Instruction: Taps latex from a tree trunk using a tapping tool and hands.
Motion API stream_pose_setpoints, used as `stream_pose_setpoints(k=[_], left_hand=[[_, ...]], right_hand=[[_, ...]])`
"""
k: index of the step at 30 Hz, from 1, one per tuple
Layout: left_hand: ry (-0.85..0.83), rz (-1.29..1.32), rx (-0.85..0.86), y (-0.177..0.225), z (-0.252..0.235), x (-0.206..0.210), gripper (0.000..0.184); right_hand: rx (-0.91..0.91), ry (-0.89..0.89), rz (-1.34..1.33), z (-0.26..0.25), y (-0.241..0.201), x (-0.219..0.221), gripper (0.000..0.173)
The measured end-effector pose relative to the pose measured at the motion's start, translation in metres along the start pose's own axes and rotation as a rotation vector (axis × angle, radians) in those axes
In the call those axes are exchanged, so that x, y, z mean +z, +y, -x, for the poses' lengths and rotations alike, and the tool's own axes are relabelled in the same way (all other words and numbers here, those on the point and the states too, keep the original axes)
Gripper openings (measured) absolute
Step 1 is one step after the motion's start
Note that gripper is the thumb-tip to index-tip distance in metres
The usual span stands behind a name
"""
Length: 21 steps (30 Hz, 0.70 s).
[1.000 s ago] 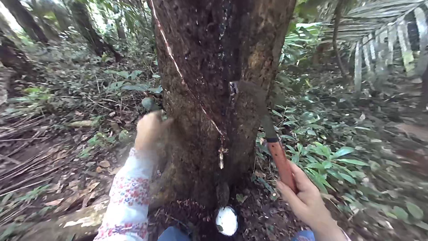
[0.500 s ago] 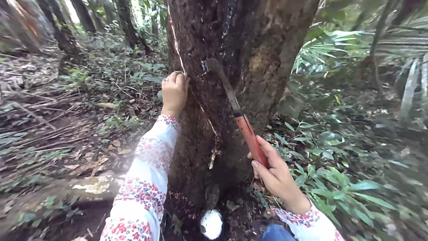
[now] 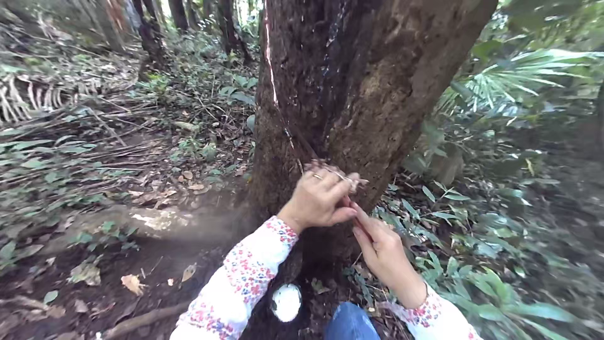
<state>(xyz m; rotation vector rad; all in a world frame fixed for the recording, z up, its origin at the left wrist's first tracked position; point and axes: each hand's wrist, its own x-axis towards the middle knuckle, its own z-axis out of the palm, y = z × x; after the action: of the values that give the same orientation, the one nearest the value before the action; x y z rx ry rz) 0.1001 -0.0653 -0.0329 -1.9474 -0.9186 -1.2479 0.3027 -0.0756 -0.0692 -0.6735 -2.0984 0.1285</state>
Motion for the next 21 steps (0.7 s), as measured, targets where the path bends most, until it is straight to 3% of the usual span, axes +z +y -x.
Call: stream_pose_setpoints(k=[5,11,16,21], left_hand=[[0.121,0.04,0.139,0.004,-0.012,0.038,0.086],[0.177,0.016,0.201,-0.029,-0.019,0.039,0.082],[0.185,0.101,0.164,-0.008,-0.017,0.038,0.083],[0.207,0.101,0.193,-0.021,-0.022,0.049,0.08]], right_hand=[[-0.006,0.063,0.051,0.011,-0.004,0.015,0.033],[-0.081,0.165,0.105,-0.014,0.006,0.043,0.029],[-0.04,0.109,0.121,0.002,0.0,0.022,0.029],[-0.078,0.12,0.133,-0.01,0.014,0.025,0.03]])
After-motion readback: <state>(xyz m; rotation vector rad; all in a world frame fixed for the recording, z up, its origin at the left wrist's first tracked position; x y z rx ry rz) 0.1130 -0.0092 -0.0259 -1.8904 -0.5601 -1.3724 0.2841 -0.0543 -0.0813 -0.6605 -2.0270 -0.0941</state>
